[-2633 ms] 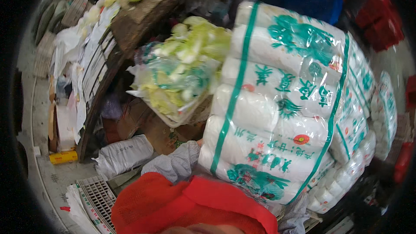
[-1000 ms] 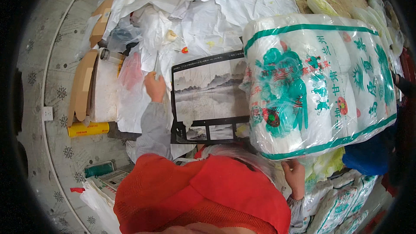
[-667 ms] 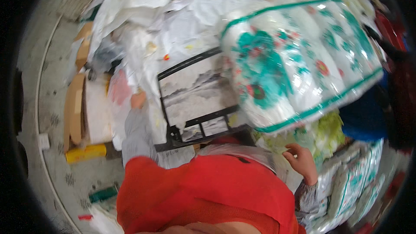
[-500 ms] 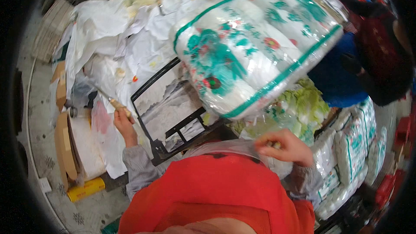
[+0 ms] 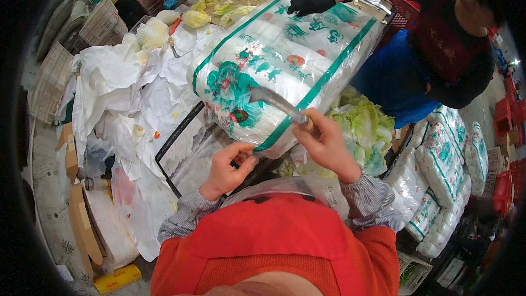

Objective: The person trims the base of napa cabbage heads using a small knife, removes outer leaves, and places the trimmed cabbages into a plastic bag. The person repeats this process for multiple cabbages on a cluttered work table.

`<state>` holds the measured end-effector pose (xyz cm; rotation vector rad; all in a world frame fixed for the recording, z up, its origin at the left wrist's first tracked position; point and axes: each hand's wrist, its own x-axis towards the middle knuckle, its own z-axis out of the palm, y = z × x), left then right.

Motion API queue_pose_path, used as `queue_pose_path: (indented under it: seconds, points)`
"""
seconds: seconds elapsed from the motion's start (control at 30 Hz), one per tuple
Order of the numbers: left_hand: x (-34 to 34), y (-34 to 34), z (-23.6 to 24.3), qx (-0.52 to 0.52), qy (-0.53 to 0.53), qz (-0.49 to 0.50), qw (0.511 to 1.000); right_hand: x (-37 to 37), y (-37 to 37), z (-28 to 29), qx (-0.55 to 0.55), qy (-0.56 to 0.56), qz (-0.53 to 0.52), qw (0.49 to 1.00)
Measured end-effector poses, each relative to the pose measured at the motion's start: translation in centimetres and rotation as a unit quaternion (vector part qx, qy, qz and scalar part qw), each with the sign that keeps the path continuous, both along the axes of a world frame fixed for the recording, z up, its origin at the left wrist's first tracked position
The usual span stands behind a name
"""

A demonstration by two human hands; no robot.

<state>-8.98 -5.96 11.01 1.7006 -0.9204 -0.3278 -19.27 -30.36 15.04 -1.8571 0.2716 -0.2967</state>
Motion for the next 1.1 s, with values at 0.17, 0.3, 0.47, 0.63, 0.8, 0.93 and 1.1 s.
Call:
queue_pose_path:
  seconds: [0.17,0.3,0.47,0.63,0.8,0.93,1.1]
  points:
    - [1.3,0.5,-2.5,0.012,0.020,-0.036,0.999,1.8,-0.9,0.5,-0.186,-0.038,0.036,0.981]
    - [2.5,0.8,-3.0,-0.013,0.067,-0.091,0.994,5.7,-1.7,1.7,-0.340,-0.043,0.057,0.938]
    - [4.6,1.4,-3.6,0.004,0.087,-0.152,0.985,12.0,-3.4,3.5,-0.541,-0.012,0.105,0.834]
    - [5.2,1.5,-3.5,0.000,0.090,-0.176,0.980,19.9,-1.2,2.1,-0.662,-0.114,0.196,0.715]
    - [5.4,1.0,-3.2,-0.007,0.138,-0.173,0.975,24.6,-4.2,0.6,-0.647,-0.162,0.227,0.709]
    - [6.0,0.2,-2.6,-0.004,0.171,-0.160,0.972,26.1,-14.6,0.9,-0.673,-0.107,0.157,0.715]
    - [9.6,-0.3,0.2,-0.014,0.108,-0.154,0.982,22.0,-24.3,2.0,-0.723,0.049,0.034,0.689]
